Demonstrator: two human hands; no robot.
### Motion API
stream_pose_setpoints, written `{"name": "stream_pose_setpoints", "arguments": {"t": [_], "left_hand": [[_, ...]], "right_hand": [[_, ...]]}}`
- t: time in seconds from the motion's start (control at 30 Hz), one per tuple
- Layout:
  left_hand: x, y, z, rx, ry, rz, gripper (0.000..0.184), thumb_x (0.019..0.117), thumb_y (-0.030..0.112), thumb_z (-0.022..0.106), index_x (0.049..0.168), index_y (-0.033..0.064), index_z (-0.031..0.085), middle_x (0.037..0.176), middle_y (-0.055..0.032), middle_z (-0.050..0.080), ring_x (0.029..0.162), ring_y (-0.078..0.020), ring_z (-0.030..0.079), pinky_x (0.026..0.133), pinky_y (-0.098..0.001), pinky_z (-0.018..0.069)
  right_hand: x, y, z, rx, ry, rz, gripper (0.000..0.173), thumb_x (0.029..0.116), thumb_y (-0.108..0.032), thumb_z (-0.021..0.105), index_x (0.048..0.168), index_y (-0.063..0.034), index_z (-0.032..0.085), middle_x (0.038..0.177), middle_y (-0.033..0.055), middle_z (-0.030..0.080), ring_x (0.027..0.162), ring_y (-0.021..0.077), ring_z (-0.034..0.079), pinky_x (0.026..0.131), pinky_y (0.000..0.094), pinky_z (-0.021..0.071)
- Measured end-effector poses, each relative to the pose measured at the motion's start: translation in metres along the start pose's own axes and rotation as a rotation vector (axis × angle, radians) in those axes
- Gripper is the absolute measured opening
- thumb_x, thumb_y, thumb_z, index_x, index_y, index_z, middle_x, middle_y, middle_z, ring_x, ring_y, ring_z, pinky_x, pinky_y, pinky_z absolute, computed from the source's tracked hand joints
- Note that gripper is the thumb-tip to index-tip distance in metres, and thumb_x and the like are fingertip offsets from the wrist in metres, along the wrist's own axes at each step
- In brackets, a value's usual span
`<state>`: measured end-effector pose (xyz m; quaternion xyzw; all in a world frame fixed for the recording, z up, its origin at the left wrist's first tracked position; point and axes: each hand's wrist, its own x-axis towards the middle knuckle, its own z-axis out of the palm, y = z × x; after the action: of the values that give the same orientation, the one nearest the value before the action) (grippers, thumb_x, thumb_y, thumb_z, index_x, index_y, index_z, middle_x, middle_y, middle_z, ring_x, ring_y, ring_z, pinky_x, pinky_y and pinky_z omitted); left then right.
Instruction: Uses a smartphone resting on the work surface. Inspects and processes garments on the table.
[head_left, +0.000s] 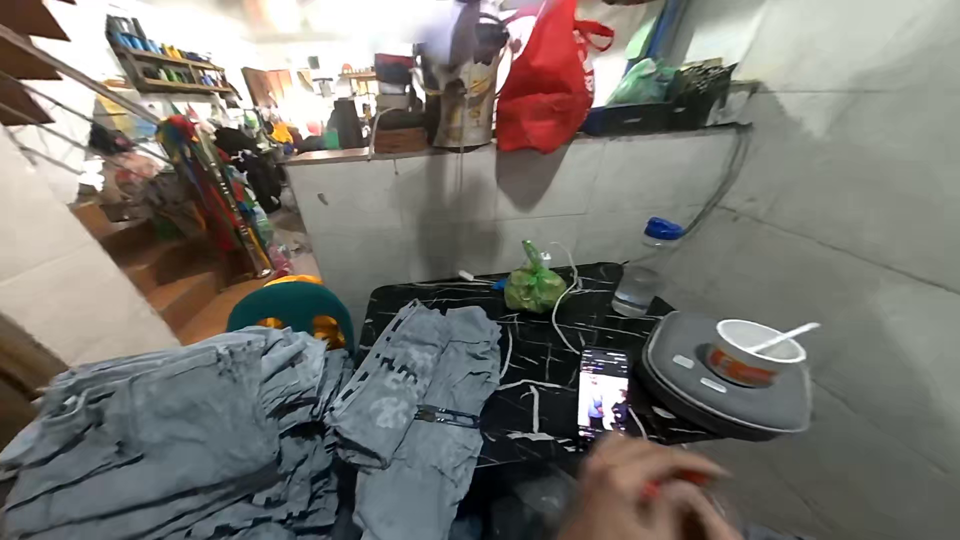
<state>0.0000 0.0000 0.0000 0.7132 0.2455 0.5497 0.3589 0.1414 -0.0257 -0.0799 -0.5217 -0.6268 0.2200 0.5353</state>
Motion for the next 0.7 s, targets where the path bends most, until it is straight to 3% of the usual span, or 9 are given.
{"name": "stream_pose_setpoints", "arguments": {"t": [0.03,0.1,0.3,0.47,0.57,0.7], "left_hand": [[-0.005,-0.022,-0.008,0.067,0.010,-0.063,0.022,0.0934,0.001,0.065,0.111,0.0024,0.078,0.111,-0.0082,0.077,0.106,-0.0197,0.070,0.100,-0.0394,0.0534],[-0.017,-0.051,-0.017,0.117,0.021,-0.088,0.025,0.0932,0.000,0.066,0.115,0.0053,0.077,0.113,-0.0054,0.076,0.105,-0.0178,0.068,0.095,-0.0376,0.0542],[-0.032,-0.061,-0.017,0.221,0.018,0.009,0.021,0.0920,0.003,0.070,0.111,0.0045,0.077,0.109,-0.0058,0.077,0.097,-0.0177,0.068,0.091,-0.0340,0.0525],[-0.032,-0.058,-0.011,0.215,-0.032,0.036,0.018,0.0906,0.003,0.070,0.108,0.0028,0.077,0.100,-0.0070,0.077,0.089,-0.0191,0.065,0.087,-0.0344,0.0503],[-0.031,-0.059,-0.009,0.202,-0.090,0.006,0.018,0.0912,0.005,0.071,0.108,0.0044,0.077,0.104,-0.0067,0.077,0.092,-0.0202,0.066,0.088,-0.0362,0.0500],[-0.032,-0.066,-0.004,0.247,-0.127,-0.035,0.013,0.0906,0.014,0.075,0.099,0.0061,0.080,0.097,-0.0097,0.074,0.095,-0.0252,0.065,0.090,-0.0397,0.0507]], "right_hand": [[-0.002,0.004,0.002,0.072,-0.006,-0.010,0.050,0.0878,-0.012,0.077,0.126,0.0150,0.059,0.117,0.0171,0.067,0.099,0.0094,0.069,0.086,0.0294,0.0610],[-0.002,0.005,0.007,0.118,-0.006,-0.005,0.053,0.0878,-0.009,0.079,0.133,0.0110,0.058,0.120,0.0190,0.067,0.101,0.0153,0.071,0.087,0.0333,0.0627],[-0.002,0.013,0.017,0.137,-0.008,-0.040,0.051,0.0867,-0.007,0.078,0.133,0.0075,0.062,0.116,0.0201,0.068,0.098,0.0195,0.070,0.086,0.0345,0.0621],[-0.006,0.012,0.015,0.155,-0.038,-0.014,0.047,0.0877,-0.005,0.074,0.130,0.0097,0.062,0.123,0.0218,0.067,0.105,0.0201,0.069,0.092,0.0339,0.0598],[-0.010,0.015,0.013,0.182,-0.040,0.024,0.045,0.0895,-0.004,0.072,0.130,0.0115,0.061,0.128,0.0230,0.065,0.111,0.0208,0.068,0.095,0.0343,0.0589],[-0.012,0.021,0.007,0.171,-0.058,0.050,0.049,0.0921,-0.004,0.067,0.136,0.0125,0.055,0.129,0.0249,0.062,0.114,0.0222,0.066,0.097,0.0357,0.0576]]}}
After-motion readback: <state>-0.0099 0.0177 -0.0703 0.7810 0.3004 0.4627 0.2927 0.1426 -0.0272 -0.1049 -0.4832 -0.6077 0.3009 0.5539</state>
